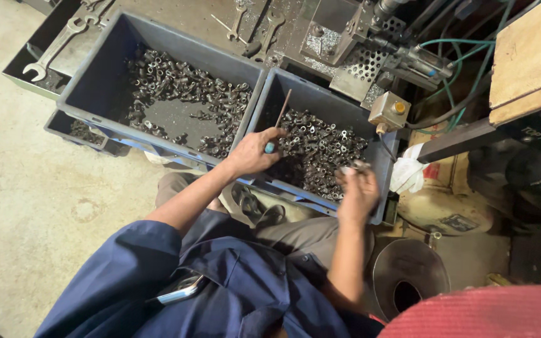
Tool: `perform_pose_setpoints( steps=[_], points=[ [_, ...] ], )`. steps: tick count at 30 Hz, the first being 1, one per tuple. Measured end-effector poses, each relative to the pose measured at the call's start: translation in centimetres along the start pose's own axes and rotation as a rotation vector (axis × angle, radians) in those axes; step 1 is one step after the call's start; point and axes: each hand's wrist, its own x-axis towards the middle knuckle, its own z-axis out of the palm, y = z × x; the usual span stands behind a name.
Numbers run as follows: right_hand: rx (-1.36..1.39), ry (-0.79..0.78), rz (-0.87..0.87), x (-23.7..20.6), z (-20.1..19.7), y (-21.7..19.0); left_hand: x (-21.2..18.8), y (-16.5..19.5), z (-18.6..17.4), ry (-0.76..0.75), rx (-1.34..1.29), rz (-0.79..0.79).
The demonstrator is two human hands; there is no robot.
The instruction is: The person sits on the floor beside a machine and uses a screwdriver-like tool to pick through small black metal fittings in blue bins, moving them between bins and toward the machine. Near the end they lift a bin and continue poking through the remaining parts with the tool.
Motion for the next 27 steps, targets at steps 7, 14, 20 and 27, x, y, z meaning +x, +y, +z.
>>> perform_pose_setpoints(
  steps=[7,14,20,27],
  points=[
    [-0.205,0.153,-0.118,3.5,-6.8,-0.9,0.8,-0.2,-0.2,-0.142,0.361,0.011],
    [-0.188,0.079,-0.22,4.4,-9.2,2.1,0.4,0.3,-0.3,-0.133,0.37,0.043],
    [-0.221,0.151,-0.166,4.0,-8.9,1.1,0.4,0.3,-0.2,-0.079,0.305,0.002],
    [-0.117,0.164,-0.156,3.8,-8.6,0.2,0.6,0.6,-0.3,-0.011,0.17,-0.038]
  ],
)
